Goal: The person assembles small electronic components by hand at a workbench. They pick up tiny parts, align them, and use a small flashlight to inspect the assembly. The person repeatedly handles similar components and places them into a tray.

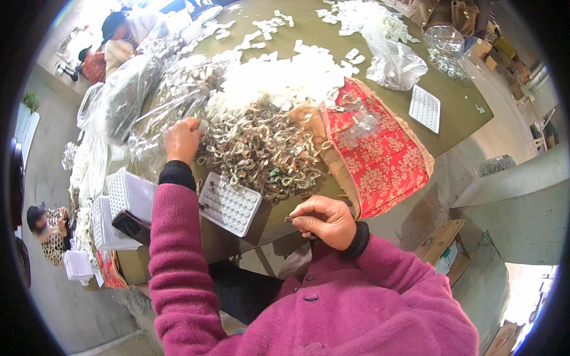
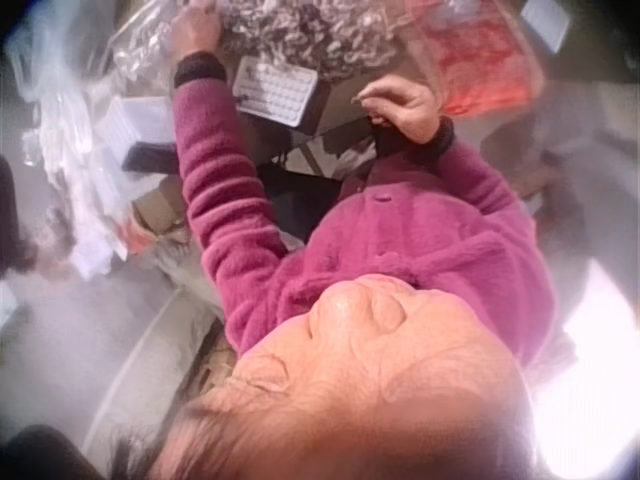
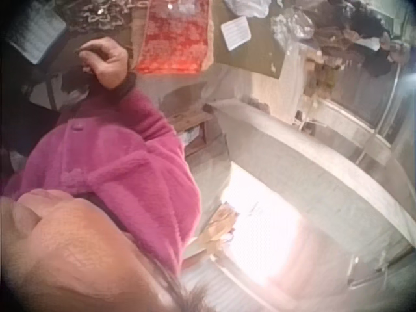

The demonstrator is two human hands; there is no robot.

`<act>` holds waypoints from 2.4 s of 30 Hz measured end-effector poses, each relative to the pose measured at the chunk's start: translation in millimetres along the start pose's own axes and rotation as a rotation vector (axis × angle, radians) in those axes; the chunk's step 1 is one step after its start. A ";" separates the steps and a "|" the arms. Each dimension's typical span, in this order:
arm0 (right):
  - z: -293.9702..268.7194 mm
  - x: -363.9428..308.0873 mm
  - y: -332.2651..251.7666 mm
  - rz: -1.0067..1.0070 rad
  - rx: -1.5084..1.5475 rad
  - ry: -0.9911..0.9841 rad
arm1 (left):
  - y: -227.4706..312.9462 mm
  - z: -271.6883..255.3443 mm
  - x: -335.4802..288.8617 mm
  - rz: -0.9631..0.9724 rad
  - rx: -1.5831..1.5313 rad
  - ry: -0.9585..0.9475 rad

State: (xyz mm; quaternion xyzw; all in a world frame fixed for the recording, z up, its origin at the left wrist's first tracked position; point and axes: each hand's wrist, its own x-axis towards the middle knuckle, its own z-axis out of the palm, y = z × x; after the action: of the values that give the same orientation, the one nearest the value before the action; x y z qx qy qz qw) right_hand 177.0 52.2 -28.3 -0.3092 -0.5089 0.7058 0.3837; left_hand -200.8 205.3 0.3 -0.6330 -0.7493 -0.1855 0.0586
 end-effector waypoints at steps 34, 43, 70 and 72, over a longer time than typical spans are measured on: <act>9.7 -41.6 -40.0 -0.795 -0.533 0.257 | 203.2 -54.9 -261.2 -0.230 -1.613 -0.179; 11.4 -51.5 -35.4 -0.698 -0.556 0.141 | 195.3 -49.0 -276.4 -0.197 -1.589 -0.111; -3.0 -40.8 -30.3 -0.776 -0.663 -0.069 | 186.7 -62.7 -272.1 -0.421 -1.744 -0.298; 0.1 -41.8 -29.3 -0.798 -0.631 -0.042 | 189.9 -62.0 -271.6 -0.403 -1.756 -0.280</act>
State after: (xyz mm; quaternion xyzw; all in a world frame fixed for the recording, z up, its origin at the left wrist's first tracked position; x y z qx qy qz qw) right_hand 205.0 21.8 1.7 -0.1773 -0.7835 0.3221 0.5009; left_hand 26.4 -43.8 8.7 -0.3240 -0.4352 -0.6174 -0.5696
